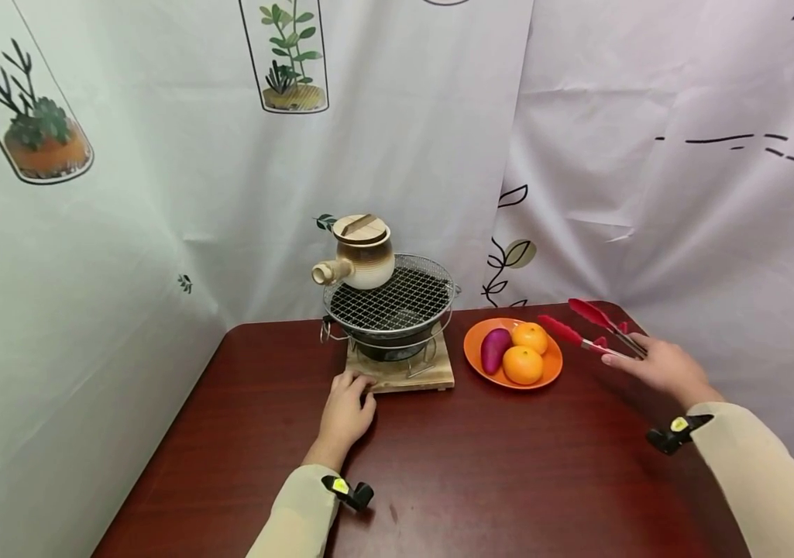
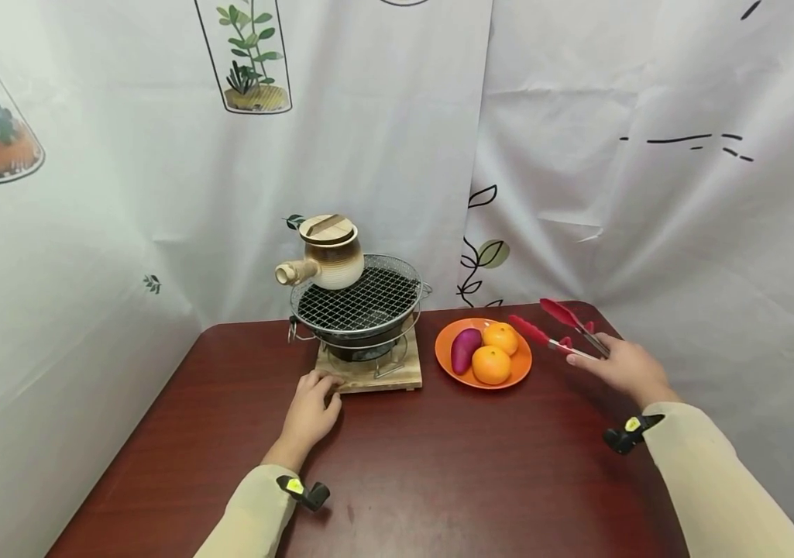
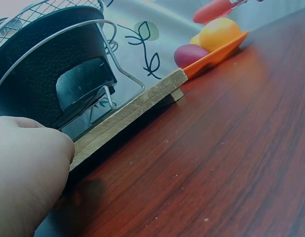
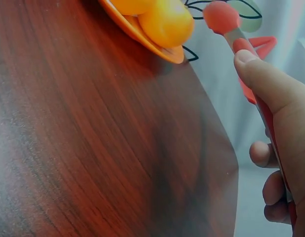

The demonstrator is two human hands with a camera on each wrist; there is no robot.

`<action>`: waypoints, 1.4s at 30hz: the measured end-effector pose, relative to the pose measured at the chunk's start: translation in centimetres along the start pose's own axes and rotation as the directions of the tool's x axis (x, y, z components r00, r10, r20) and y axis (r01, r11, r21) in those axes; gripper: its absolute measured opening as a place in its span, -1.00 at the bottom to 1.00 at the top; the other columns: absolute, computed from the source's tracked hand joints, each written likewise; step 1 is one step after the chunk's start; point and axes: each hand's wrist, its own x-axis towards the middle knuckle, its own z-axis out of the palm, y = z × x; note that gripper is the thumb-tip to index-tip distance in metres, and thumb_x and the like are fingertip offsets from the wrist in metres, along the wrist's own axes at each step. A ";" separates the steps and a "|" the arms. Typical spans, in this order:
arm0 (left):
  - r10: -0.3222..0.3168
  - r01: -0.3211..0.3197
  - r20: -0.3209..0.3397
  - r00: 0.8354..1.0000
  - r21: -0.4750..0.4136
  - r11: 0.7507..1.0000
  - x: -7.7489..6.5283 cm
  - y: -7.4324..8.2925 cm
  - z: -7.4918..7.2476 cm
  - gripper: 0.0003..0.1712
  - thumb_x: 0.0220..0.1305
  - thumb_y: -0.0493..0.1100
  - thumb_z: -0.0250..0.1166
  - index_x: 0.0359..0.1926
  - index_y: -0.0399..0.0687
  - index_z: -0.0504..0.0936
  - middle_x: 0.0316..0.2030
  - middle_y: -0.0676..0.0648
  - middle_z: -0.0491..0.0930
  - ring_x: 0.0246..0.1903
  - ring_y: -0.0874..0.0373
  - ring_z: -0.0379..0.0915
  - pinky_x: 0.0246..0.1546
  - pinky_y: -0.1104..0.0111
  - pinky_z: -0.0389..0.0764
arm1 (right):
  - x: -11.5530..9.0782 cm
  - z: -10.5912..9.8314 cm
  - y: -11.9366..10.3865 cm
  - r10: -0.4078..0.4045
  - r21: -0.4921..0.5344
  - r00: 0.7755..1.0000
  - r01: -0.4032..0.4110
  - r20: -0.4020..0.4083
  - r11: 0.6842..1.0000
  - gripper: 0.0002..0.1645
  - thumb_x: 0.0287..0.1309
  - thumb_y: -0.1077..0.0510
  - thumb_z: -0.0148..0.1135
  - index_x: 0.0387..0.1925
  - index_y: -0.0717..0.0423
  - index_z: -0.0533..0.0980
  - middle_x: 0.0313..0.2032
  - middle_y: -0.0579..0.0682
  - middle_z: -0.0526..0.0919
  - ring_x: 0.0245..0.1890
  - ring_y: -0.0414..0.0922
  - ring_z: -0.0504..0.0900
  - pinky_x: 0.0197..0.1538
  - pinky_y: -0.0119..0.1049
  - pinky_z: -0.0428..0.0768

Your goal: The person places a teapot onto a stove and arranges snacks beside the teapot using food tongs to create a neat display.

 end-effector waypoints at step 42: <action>-0.002 0.002 0.005 1.000 0.013 1.000 0.2 0.2 -0.2 -0.77 0.22 -0.28 0.27 -0.10 -0.06 0.71 -0.04 -0.13 0.54 0.09 -0.15 0.41 0.08 0.03 0.51 | 0.6 2.6 -1.7 -0.059 -0.116 0.996 0.066 0.062 0.991 0.20 0.06 -0.57 0.22 0.38 0.30 0.35 0.06 0.48 0.57 -0.03 0.33 0.58 -0.21 0.23 0.60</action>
